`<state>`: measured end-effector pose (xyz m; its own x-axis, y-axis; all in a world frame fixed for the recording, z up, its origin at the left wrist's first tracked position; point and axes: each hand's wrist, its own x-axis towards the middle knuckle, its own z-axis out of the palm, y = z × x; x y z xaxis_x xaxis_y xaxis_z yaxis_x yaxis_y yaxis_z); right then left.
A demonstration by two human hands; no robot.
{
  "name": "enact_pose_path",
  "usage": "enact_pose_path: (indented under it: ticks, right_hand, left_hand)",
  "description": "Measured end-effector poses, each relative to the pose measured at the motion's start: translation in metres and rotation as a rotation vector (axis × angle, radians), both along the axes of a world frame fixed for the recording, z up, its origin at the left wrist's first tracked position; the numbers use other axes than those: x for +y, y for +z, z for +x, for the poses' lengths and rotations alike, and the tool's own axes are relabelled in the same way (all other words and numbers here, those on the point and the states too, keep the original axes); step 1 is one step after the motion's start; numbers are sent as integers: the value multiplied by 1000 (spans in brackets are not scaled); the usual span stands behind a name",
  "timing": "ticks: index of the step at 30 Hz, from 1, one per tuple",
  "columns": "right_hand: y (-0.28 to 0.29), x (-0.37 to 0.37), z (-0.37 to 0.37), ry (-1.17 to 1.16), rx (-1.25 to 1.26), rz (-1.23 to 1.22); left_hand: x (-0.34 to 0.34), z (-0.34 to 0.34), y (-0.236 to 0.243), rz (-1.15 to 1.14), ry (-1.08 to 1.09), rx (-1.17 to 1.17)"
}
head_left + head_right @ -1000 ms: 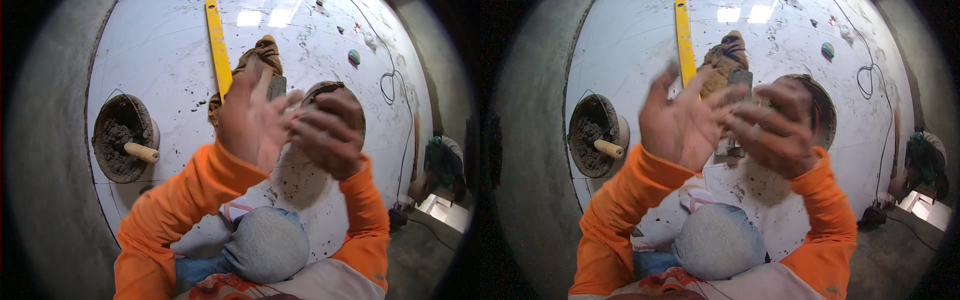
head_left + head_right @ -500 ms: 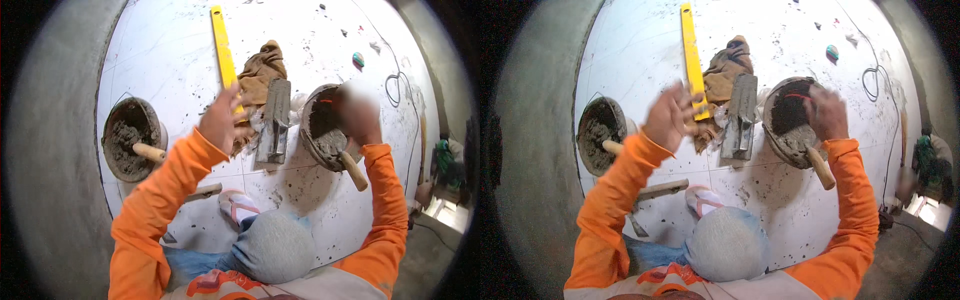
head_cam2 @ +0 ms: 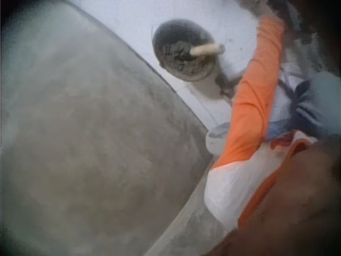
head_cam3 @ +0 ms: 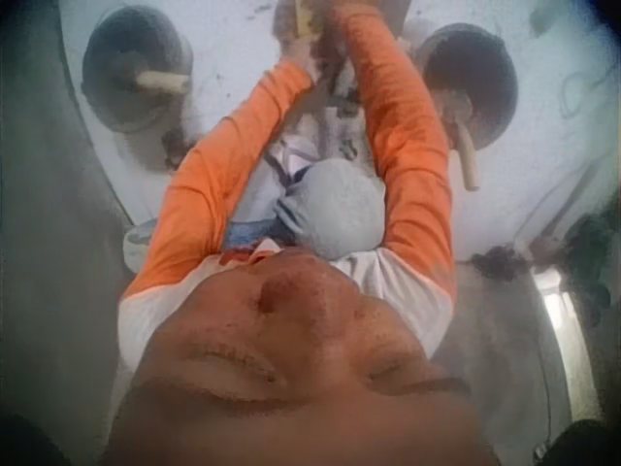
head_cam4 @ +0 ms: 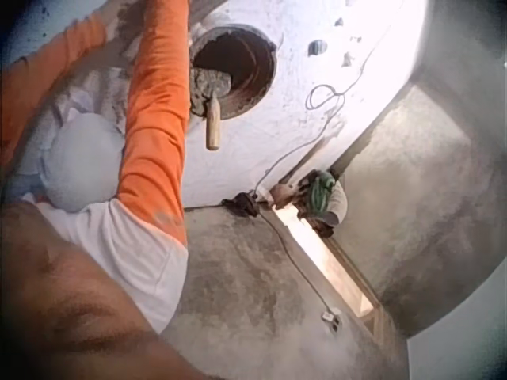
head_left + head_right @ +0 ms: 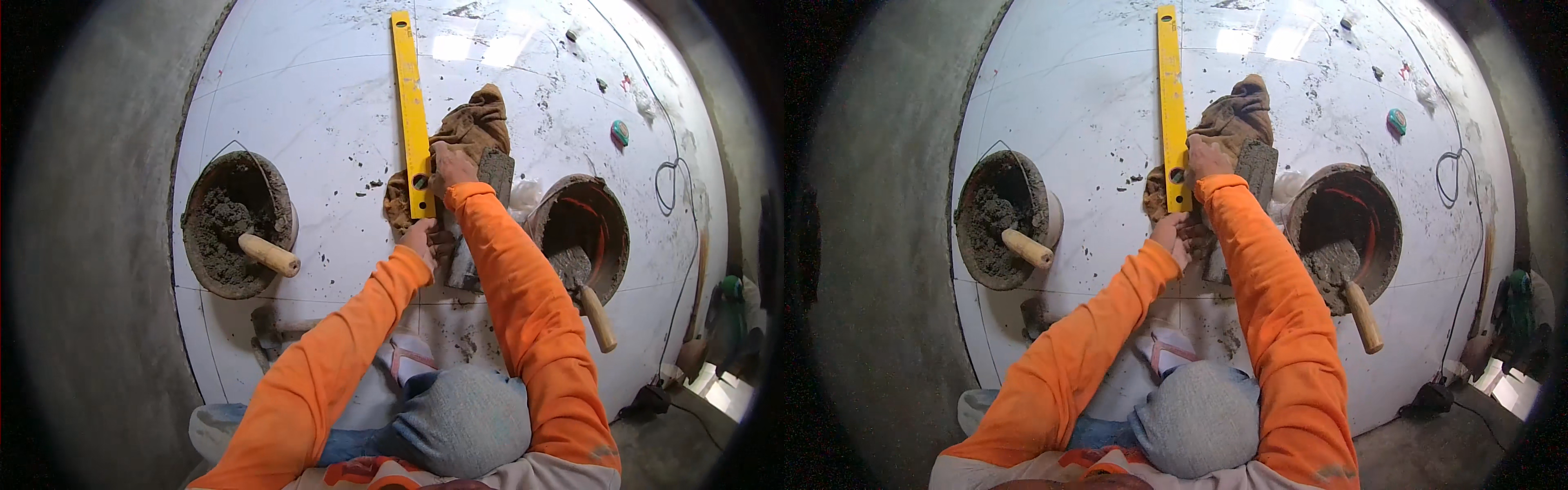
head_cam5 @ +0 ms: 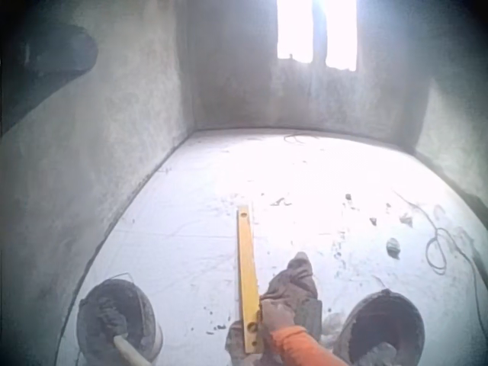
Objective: The person places a rectangular tile against a corner wall, applies pressure by hand and with a rubber mallet, and wipes the tile surface with a cloth.
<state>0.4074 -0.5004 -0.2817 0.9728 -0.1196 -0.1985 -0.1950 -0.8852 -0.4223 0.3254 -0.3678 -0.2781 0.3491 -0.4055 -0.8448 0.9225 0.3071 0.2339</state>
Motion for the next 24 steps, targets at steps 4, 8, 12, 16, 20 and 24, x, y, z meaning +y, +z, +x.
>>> enact_pose_path:
  ticks: [4, 8, 12, 16, 20, 24]
  right_hand:
    - [-18, -6, 0, 71, -62, -23]
    - [-13, 2, -5, 41, -162, 4]
    - [-7, -14, -17, -232, -335, 333]
    - [124, -41, -68, -384, -665, 292]
    - [172, -135, -148, -552, -1057, -40]
    - [162, -121, -179, -240, -475, -639]
  left_hand:
    - [-3, 7, -27, -97, 254, 43]
    - [18, 11, -25, -198, 243, 43]
    - [35, 15, -3, -174, 438, -108]
    - [83, 35, -8, -18, 518, -142]
    - [86, 23, -19, 140, 396, -145]
    - [117, -21, -34, 214, 168, -279]
